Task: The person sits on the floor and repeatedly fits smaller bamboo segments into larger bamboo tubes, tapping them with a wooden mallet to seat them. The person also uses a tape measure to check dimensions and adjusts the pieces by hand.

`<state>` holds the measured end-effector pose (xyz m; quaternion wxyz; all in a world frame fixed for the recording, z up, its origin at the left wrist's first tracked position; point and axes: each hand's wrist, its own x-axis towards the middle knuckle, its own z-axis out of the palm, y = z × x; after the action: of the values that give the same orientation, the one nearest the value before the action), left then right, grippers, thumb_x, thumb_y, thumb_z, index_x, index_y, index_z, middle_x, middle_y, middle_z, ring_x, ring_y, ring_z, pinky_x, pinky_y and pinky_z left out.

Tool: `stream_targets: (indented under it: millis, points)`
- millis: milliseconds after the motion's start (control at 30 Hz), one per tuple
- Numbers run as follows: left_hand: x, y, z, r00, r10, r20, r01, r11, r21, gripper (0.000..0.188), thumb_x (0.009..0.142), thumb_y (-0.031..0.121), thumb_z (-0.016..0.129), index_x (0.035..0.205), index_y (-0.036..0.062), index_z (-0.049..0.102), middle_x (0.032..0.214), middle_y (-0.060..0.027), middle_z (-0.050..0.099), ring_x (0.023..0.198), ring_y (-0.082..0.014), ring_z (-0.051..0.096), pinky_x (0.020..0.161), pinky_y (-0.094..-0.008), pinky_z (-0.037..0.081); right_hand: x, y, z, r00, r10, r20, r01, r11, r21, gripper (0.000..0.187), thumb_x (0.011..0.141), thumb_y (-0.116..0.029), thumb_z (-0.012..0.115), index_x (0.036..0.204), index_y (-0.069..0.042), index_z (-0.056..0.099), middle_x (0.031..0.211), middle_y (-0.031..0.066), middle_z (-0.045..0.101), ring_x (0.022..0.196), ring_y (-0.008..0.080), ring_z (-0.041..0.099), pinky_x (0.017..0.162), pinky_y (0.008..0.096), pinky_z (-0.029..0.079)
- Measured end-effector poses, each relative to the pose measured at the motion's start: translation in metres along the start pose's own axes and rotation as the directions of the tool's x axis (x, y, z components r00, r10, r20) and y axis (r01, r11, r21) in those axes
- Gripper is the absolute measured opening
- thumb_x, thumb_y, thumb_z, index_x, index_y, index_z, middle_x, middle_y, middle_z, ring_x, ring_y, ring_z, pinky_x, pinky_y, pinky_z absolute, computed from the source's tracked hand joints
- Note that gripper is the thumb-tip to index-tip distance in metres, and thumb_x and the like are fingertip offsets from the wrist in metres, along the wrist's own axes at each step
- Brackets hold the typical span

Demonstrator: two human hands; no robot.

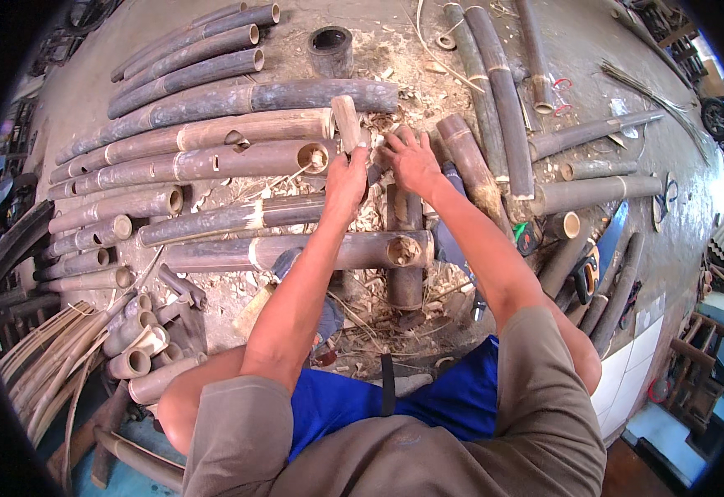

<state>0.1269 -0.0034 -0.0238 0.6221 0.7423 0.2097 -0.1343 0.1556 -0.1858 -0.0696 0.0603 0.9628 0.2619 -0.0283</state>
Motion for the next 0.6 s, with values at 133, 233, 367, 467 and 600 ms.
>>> stream_targets:
  millis: [133, 233, 367, 467, 600]
  points:
    - [0.039, -0.016, 0.000, 0.998, -0.057, 0.039, 0.051, 0.988, 0.146, 0.072, 0.097, 0.051, 0.057, 0.116, -0.0179, 0.064, 0.105, -0.0350, 0.069, 0.100, -0.0433, 0.068, 0.093, -0.0487, 0.049, 0.025, 0.000, -0.005, 0.980, -0.109, 0.167, 0.144, 0.965, -0.217, 0.049, 0.101, -0.027, 0.057, 0.149, -0.022, 0.057, 0.147, 0.0092, 0.050, 0.144, 0.0340, 0.039, 0.117, 0.0656, 0.028]
    - [0.039, -0.015, 0.014, 0.993, -0.085, 0.087, 0.062, 0.971, 0.231, 0.074, 0.096, 0.050, 0.054, 0.124, -0.0181, 0.061, 0.121, -0.0421, 0.064, 0.118, -0.0501, 0.064, 0.103, -0.0499, 0.047, 0.011, 0.021, -0.013, 0.965, -0.185, 0.185, 0.232, 0.931, -0.283, 0.041, 0.102, -0.024, 0.056, 0.143, -0.016, 0.058, 0.138, 0.0112, 0.058, 0.137, 0.0317, 0.049, 0.119, 0.0612, 0.028]
    - [0.043, -0.027, 0.022, 0.993, -0.068, 0.092, 0.045, 0.971, 0.235, 0.070, 0.098, 0.046, 0.051, 0.129, -0.0166, 0.058, 0.124, -0.0417, 0.063, 0.121, -0.0500, 0.063, 0.105, -0.0512, 0.045, -0.022, 0.050, -0.055, 0.959, -0.093, 0.267, 0.165, 0.952, -0.259, 0.040, 0.098, -0.027, 0.064, 0.133, -0.010, 0.058, 0.125, 0.0100, 0.068, 0.121, 0.0307, 0.062, 0.109, 0.0542, 0.042]
    - [0.030, -0.030, 0.020, 0.995, 0.057, 0.087, -0.079, 0.962, 0.263, 0.063, 0.103, 0.045, 0.049, 0.132, -0.0096, 0.060, 0.121, -0.0361, 0.066, 0.115, -0.0502, 0.063, 0.104, -0.0525, 0.045, -0.077, 0.060, -0.091, 0.965, 0.148, 0.216, -0.147, 0.989, -0.019, 0.044, 0.094, -0.027, 0.070, 0.132, -0.009, 0.058, 0.111, 0.0118, 0.072, 0.098, 0.0315, 0.071, 0.089, 0.0496, 0.055]
    - [-0.023, -0.027, 0.010, 0.719, 0.688, 0.098, -0.645, 0.608, 0.462, 0.065, 0.097, 0.053, 0.061, 0.134, -0.0001, 0.062, 0.117, -0.0249, 0.066, 0.103, -0.0458, 0.066, 0.102, -0.0515, 0.049, -0.150, 0.028, -0.111, 0.728, 0.573, 0.377, -0.591, 0.245, 0.769, 0.043, 0.090, -0.022, 0.073, 0.127, -0.007, 0.056, 0.088, 0.0103, 0.069, 0.070, 0.0273, 0.069, 0.064, 0.0431, 0.060]
